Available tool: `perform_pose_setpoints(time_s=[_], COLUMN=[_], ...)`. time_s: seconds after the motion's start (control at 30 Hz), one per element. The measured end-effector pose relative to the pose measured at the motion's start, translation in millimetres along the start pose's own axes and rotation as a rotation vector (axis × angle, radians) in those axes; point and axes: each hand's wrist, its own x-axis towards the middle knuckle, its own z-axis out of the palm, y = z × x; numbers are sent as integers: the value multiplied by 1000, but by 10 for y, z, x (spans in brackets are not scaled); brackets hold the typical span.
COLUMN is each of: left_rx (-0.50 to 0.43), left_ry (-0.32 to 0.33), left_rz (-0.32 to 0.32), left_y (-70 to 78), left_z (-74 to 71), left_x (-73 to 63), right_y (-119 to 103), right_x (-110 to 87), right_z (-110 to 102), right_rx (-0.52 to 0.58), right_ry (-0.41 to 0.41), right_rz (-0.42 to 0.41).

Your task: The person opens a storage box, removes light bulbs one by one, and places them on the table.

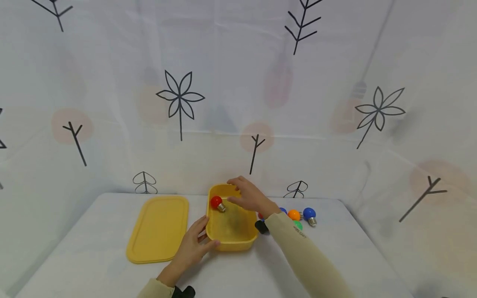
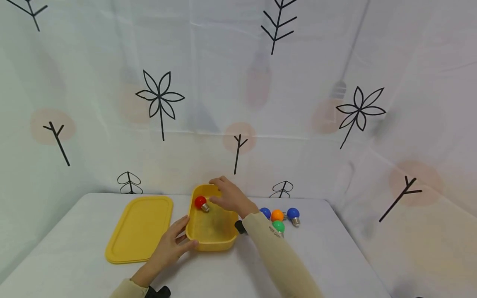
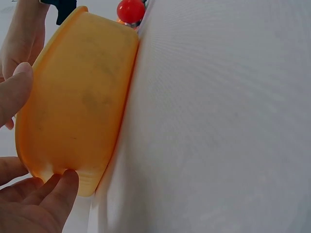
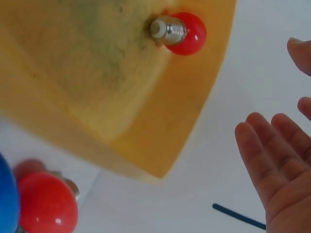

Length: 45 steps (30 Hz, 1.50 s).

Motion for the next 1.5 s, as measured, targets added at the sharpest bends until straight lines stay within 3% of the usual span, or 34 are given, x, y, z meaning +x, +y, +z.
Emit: perform_pose_setpoints(time_s=[0.2, 0.4, 0.57, 0.87, 1.5], left_rx=[4, 0, 15, 5, 46], left_ry=[-4, -2, -11, -10, 6], left_rz=[-1, 23, 43, 26, 86], left_y=[-1, -16, -24, -19, -31], left_z=[-10, 1, 10, -12, -8], left_x=[-11, -12, 0, 2, 2], right_y=[-21, -3, 29, 19, 48], right_x=[116, 206, 277, 377, 418], right_z=[130, 264, 384, 567, 672], right_rx=[51, 36, 19, 41, 18], right_ry=[-38, -20, -41, -87, -118], right_rz=[6, -21, 39, 112, 181])
